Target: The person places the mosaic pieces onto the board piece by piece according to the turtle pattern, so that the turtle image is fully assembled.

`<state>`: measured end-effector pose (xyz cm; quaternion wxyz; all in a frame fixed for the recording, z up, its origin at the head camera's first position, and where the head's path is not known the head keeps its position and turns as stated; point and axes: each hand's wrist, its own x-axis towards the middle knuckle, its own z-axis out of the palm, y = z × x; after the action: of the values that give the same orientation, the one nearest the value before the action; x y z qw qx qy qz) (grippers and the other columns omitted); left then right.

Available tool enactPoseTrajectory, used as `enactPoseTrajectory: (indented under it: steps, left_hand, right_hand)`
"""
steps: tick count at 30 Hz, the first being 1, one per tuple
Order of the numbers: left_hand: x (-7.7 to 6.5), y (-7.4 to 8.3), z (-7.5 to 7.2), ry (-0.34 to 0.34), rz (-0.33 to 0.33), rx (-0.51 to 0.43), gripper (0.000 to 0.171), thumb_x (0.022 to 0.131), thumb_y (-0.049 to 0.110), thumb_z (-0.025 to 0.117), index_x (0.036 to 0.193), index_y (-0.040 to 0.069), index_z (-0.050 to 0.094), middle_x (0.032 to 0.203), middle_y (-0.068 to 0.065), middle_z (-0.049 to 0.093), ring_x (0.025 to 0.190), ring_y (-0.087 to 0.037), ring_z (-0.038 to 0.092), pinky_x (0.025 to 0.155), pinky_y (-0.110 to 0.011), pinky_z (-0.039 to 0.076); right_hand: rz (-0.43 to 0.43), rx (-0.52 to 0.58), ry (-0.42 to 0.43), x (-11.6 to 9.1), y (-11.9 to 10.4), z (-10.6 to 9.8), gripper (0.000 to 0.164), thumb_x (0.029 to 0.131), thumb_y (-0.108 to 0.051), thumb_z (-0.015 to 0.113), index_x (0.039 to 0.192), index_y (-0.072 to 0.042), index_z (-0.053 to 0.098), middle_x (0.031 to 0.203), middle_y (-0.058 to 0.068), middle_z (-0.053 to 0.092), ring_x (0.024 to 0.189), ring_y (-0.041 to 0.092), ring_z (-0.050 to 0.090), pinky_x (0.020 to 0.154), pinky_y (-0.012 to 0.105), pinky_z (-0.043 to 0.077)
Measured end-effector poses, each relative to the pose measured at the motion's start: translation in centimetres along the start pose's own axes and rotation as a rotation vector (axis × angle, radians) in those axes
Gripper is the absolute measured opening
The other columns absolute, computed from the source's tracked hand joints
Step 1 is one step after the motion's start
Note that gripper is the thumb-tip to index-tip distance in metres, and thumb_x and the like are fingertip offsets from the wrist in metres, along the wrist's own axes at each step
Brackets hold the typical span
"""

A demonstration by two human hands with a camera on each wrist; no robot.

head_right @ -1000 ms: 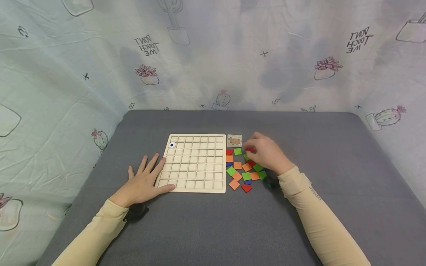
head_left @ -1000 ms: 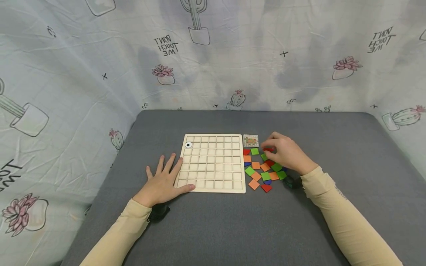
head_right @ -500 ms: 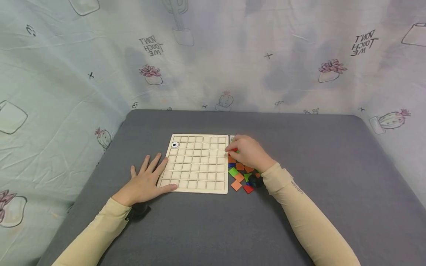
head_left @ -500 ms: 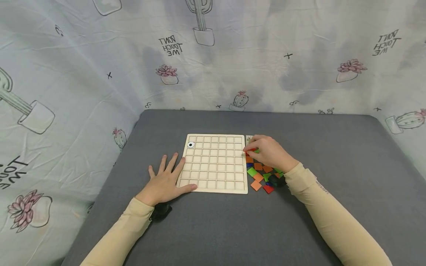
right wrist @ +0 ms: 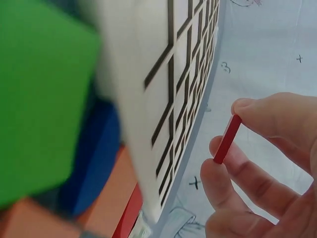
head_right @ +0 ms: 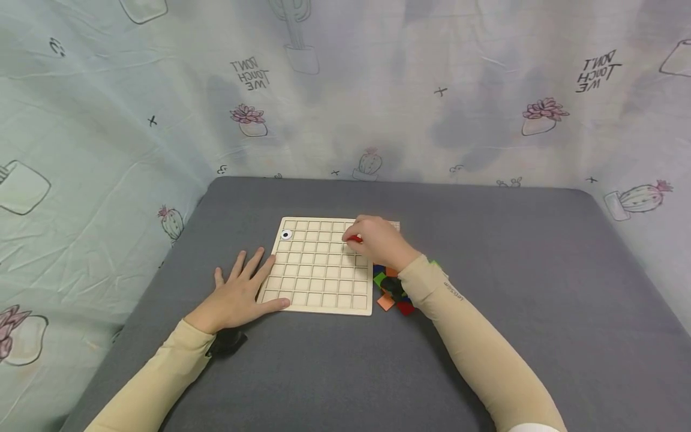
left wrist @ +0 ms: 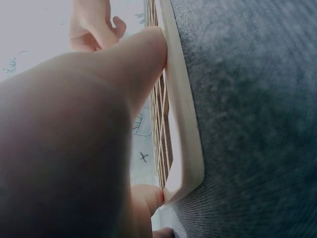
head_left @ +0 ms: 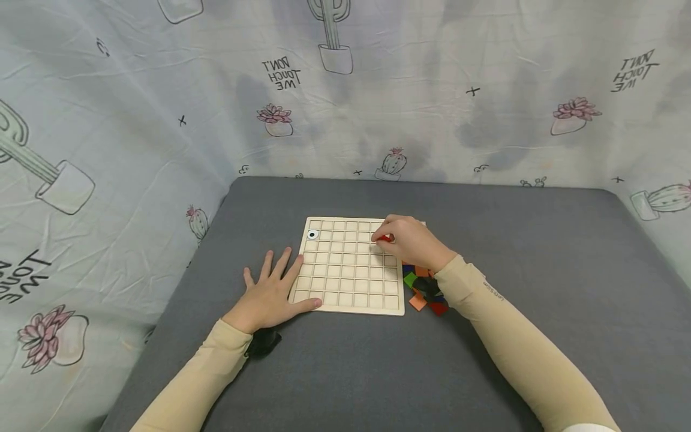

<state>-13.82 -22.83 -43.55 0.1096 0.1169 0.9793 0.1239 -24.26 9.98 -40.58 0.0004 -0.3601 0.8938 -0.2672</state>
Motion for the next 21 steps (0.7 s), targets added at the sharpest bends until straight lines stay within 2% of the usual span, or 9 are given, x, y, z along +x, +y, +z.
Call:
enactPoseTrajectory:
  steps: [12,16,21]
  left_hand:
    - [0.0,0.2,0.0,0.000,-0.009,0.019,0.110,0.088,0.084,0.054,0.169,0.020,0.018,0.176,-0.015,0.007,0.159,-0.051,0.000,0.107,-0.090,0.003]
    - [0.0,0.3,-0.1,-0.002,-0.011,0.022,0.110,0.088,0.085,0.053,0.169,0.021,0.018,0.176,-0.015,0.007,0.160,-0.051,0.000,0.107,-0.090,0.004]
    - [0.0,0.3,-0.1,-0.001,-0.010,0.012,0.109,0.088,0.084,0.055,0.169,0.020,0.018,0.176,-0.015,0.007,0.159,-0.051,-0.001,0.107,-0.090,0.003]
  right_hand:
    - [0.006,0.004,-0.044,3.4,-1.1,1.4,0.017,0.100,-0.010,0.070,0.110,-0.010,0.083,0.101,0.004,0.073,0.077,0.014,0.062,0.071,0.030,0.052]
    - [-0.011,0.011,-0.033,4.4,-1.5,1.9,0.014,0.098,-0.008,0.072,0.108,-0.008,0.083,0.096,0.006,0.072,0.074,0.016,0.061,0.067,0.030,0.049]
    - [-0.028,0.020,-0.027,5.3,-1.9,2.3,0.015,0.097,-0.007,0.072,0.108,-0.007,0.083,0.097,0.008,0.074,0.075,0.017,0.060,0.067,0.029,0.048]
